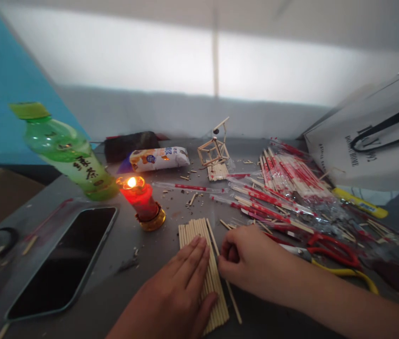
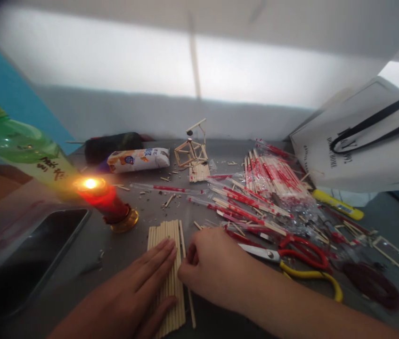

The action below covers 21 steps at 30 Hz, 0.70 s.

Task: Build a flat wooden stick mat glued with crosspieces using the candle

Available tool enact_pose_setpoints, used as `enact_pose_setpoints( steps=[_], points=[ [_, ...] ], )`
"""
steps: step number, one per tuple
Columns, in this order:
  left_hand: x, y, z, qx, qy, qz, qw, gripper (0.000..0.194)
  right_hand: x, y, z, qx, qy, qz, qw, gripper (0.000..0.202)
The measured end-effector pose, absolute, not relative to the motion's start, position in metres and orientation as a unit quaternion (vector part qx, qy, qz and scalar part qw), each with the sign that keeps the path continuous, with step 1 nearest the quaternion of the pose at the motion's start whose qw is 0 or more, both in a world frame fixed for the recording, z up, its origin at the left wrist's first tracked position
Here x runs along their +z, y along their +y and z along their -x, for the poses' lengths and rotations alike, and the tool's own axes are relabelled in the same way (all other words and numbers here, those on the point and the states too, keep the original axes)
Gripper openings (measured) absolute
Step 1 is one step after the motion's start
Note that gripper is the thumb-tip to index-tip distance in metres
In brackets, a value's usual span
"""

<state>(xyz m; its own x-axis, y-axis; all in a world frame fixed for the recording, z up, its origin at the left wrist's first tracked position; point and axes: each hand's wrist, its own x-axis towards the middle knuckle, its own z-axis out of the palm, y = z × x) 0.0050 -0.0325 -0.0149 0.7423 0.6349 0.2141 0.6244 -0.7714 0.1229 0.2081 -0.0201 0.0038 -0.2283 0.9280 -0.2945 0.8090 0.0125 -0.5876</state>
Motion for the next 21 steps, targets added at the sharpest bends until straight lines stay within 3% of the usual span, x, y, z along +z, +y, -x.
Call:
enact_pose_setpoints(
  steps=[11,15,21],
  points=[
    [-0.009,-0.035,-0.004,0.096,0.33,-0.939,0.006,0.046,0.005,-0.024,-0.212,0.333,-0.748,0.566,0.096,0.02],
    [-0.009,-0.033,-0.006,0.113,0.324,-0.939,0.007,0.044,0.014,-0.026,-0.213,0.331,-0.736,0.576,0.126,0.01],
    [-0.004,-0.034,-0.003,0.121,0.298,-0.946,-0.033,0.08,0.021,-0.03,-0.209,0.338,-0.76,0.527,0.172,0.016]
  ],
)
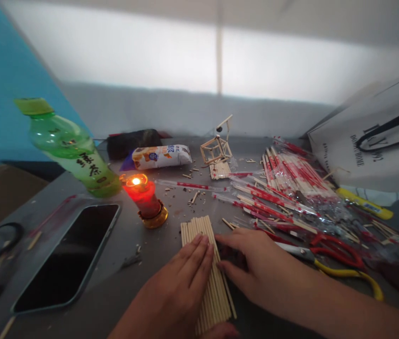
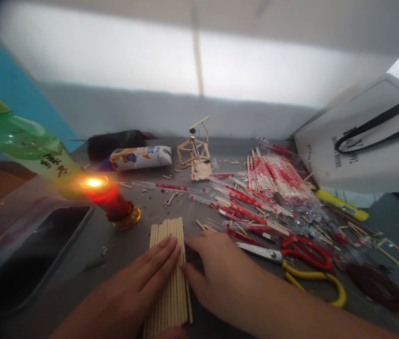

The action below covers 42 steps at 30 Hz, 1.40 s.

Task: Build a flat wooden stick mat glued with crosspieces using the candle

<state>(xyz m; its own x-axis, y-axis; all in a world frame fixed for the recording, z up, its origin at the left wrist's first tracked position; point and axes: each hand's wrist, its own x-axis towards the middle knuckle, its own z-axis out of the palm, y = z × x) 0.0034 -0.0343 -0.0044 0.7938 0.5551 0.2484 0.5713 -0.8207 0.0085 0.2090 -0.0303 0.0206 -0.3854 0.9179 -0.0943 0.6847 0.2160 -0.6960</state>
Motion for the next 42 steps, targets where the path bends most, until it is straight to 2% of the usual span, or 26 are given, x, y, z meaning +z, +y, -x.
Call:
enact_pose_setpoints(
  steps=[5,9,15,21,27,33,39,42],
  points=[
    [-0.011,-0.039,0.0,-0.107,-0.291,0.95,0.044,0.087,0.017,-0.041,-0.206,0.336,-0.756,0.542,0.147,0.021],
    [-0.016,-0.041,-0.004,-0.12,-0.284,0.949,0.068,0.095,0.012,-0.047,-0.203,0.328,-0.762,0.534,0.165,0.028],
    [-0.027,-0.041,-0.014,-0.159,-0.296,0.936,0.107,0.074,-0.006,-0.049,-0.202,0.303,-0.788,0.506,0.179,0.042],
    [-0.026,-0.043,-0.015,-0.179,-0.307,0.928,0.11,0.066,-0.014,-0.053,-0.214,0.235,-0.819,0.512,0.11,0.056],
    [-0.027,-0.043,-0.013,-0.18,-0.31,0.929,0.09,0.068,-0.024,-0.054,-0.213,0.194,-0.851,0.476,0.108,0.056],
    [-0.029,-0.043,-0.009,-0.127,-0.281,0.944,0.118,0.089,-0.017,-0.053,-0.214,0.175,-0.869,0.455,0.088,0.05],
    [-0.035,-0.048,-0.015,-0.161,-0.315,0.928,0.119,0.067,0.003,-0.049,-0.214,0.191,-0.863,0.46,0.084,0.037],
    [-0.038,-0.049,-0.014,-0.166,-0.315,0.928,0.111,0.066,0.0,-0.049,-0.214,0.179,-0.867,0.458,0.072,0.036]
  ],
)
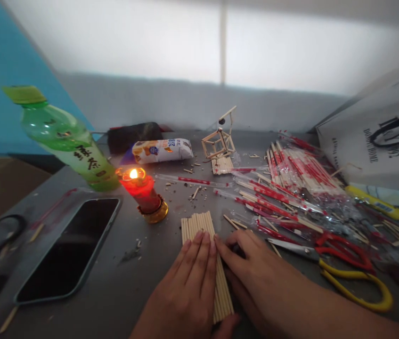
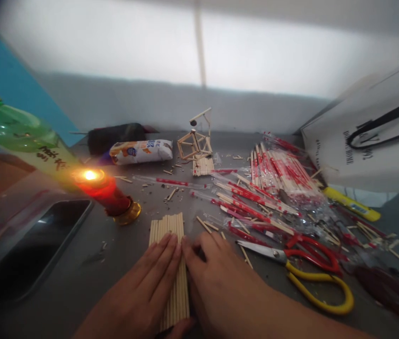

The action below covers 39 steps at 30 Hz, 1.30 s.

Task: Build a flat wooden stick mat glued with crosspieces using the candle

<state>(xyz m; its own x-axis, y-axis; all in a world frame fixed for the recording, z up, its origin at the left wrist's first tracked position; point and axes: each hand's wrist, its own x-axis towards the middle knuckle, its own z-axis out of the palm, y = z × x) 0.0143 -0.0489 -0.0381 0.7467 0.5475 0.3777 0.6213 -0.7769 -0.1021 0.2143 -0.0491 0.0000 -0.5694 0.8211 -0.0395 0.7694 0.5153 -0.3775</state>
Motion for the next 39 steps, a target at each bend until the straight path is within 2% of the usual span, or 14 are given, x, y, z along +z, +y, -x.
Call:
enact_pose_setpoints(
  steps=[5,10,14,19,26,30,36,39],
  points=[
    [-0.041,-0.046,-0.01,-0.148,-0.306,0.935,0.103,0.069,-0.004,-0.049,-0.216,0.161,-0.874,0.454,0.057,0.034],
    [-0.049,-0.035,-0.001,-0.193,-0.296,0.933,0.073,0.088,-0.004,-0.046,-0.22,0.164,-0.859,0.479,0.077,0.038],
    [-0.047,-0.03,0.001,-0.153,-0.319,0.935,0.02,0.1,-0.008,-0.044,-0.223,0.158,-0.864,0.471,0.086,0.041],
    [-0.044,-0.03,-0.004,-0.114,-0.331,0.937,0.02,0.084,-0.022,-0.04,-0.223,0.133,-0.879,0.453,0.073,0.046],
    [-0.048,-0.03,-0.006,-0.08,-0.33,0.939,0.062,0.072,-0.03,-0.036,-0.224,0.112,-0.889,0.439,0.06,0.053],
    [-0.037,-0.029,-0.009,-0.05,-0.338,0.939,0.044,0.07,-0.027,-0.038,-0.227,0.09,-0.887,0.442,0.101,0.05],
    [-0.014,-0.025,-0.031,-0.029,-0.373,0.928,0.008,0.074,-0.014,-0.041,-0.233,0.164,-0.835,0.466,0.241,0.04],
    [-0.018,-0.023,-0.044,-0.046,-0.427,0.903,0.0,0.07,-0.011,-0.04,-0.234,0.164,-0.819,0.478,0.273,0.036]
  ],
)
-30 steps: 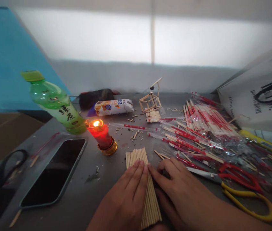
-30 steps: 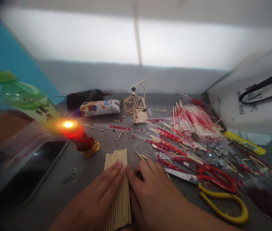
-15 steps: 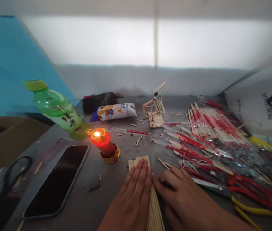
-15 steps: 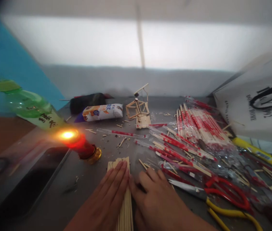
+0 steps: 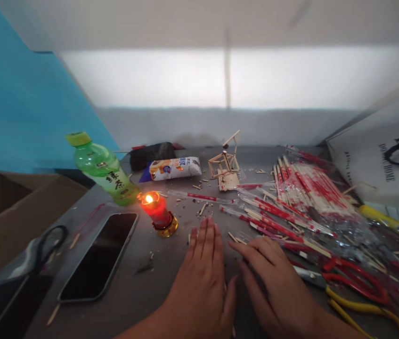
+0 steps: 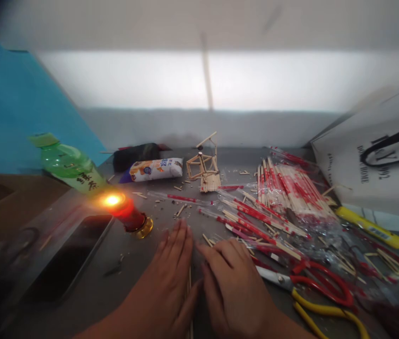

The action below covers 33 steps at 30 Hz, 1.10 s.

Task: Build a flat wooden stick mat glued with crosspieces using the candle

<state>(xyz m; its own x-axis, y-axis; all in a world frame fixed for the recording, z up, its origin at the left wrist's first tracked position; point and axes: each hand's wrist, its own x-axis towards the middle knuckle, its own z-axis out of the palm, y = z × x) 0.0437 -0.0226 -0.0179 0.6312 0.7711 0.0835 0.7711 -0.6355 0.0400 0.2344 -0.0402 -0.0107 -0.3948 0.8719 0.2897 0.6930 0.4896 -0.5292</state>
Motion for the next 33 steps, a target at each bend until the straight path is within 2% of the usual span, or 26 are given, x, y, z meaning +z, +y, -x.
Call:
enact_pose_setpoints(
  steps=[11,17,19,21,23,28,33],
  points=[
    [-0.034,-0.021,-0.052,0.085,0.452,-0.888,0.017,0.076,-0.017,-0.042,-0.234,0.19,-0.807,0.488,0.272,0.038],
    [-0.028,-0.019,-0.046,0.101,0.442,-0.889,0.068,0.06,-0.006,-0.042,-0.238,0.225,-0.822,0.456,0.256,0.02],
    [-0.022,-0.018,-0.04,0.126,0.436,-0.887,0.082,0.056,-0.002,-0.041,-0.243,0.23,-0.842,0.429,0.231,0.03],
    [-0.014,-0.019,-0.034,0.138,0.436,-0.886,0.073,0.054,0.001,-0.04,-0.248,0.219,-0.858,0.415,0.21,0.061],
    [-0.007,-0.02,-0.027,0.121,0.43,-0.893,0.044,0.052,0.004,-0.039,-0.254,0.202,-0.878,0.393,0.183,0.079],
    [-0.006,-0.026,-0.016,0.043,0.393,-0.918,0.005,0.054,0.004,-0.038,-0.258,0.179,-0.917,0.347,0.088,0.07],
    [-0.02,-0.031,-0.014,0.032,0.39,-0.92,0.003,0.06,-0.005,-0.041,-0.251,0.192,-0.914,0.35,0.069,0.067]
  ],
)
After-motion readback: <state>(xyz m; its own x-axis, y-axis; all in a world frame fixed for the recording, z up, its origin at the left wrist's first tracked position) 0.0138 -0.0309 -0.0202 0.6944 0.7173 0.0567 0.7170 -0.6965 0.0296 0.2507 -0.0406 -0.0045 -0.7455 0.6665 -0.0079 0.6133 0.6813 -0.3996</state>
